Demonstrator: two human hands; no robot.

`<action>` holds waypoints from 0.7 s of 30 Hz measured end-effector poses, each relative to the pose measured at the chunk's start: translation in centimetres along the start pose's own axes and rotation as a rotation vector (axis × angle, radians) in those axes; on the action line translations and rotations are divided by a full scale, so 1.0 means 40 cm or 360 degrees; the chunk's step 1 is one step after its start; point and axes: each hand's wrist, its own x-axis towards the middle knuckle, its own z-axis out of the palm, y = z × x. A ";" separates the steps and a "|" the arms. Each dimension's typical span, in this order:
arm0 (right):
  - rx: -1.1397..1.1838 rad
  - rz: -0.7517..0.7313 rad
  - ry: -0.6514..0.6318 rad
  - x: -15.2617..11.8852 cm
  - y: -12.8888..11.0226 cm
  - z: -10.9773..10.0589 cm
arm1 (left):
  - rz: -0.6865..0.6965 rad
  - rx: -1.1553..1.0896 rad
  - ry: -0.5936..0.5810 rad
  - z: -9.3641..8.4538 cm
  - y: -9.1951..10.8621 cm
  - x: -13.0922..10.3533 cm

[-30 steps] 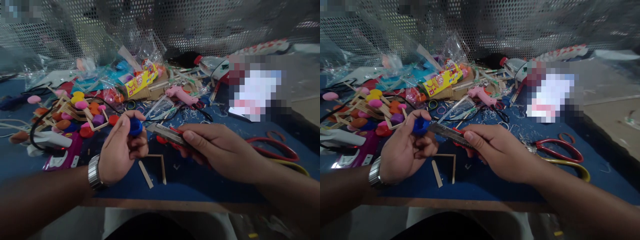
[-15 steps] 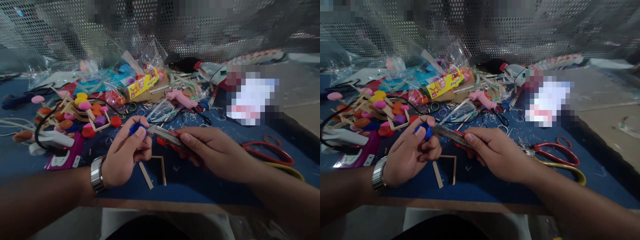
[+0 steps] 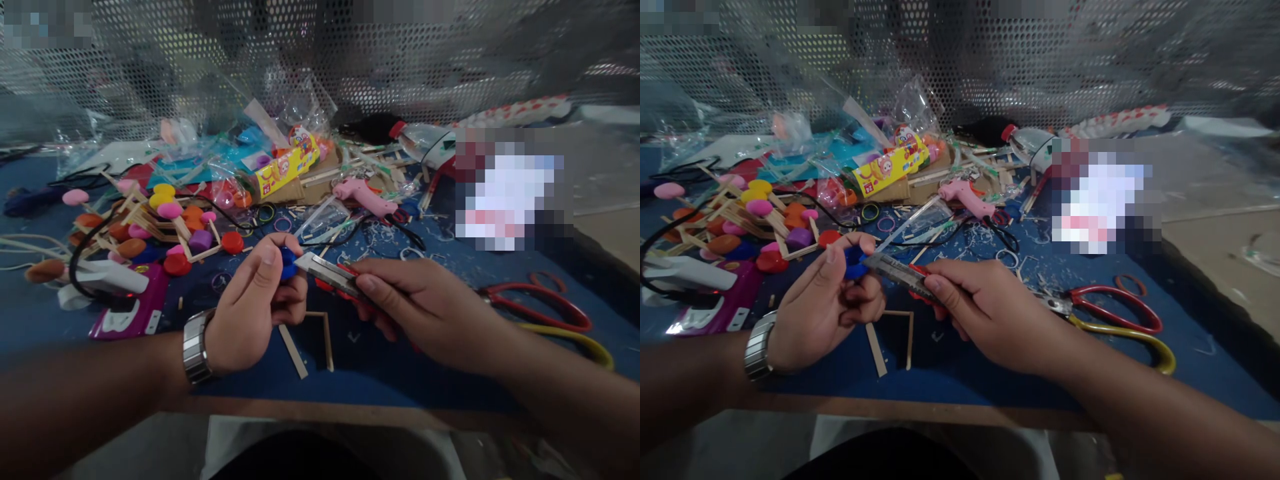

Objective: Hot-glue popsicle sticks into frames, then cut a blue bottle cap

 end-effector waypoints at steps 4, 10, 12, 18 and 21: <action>-0.0099 -0.0080 0.0046 0.001 0.004 0.005 | -0.0044 -0.0052 0.0039 0.001 -0.002 0.001; -0.0137 -0.0096 0.0061 0.004 -0.002 0.011 | -0.0143 -0.0045 0.0070 0.011 -0.001 0.003; -0.0148 -0.0102 0.0046 0.004 -0.007 0.010 | -0.0193 -0.0029 0.0074 0.015 -0.002 0.002; -0.0103 -0.0021 0.0025 0.000 -0.017 0.004 | -0.0213 -0.0120 0.0103 0.018 -0.001 0.001; -0.0005 0.0103 -0.0025 0.000 -0.014 0.001 | -0.0284 -0.0114 0.0055 0.016 0.007 0.001</action>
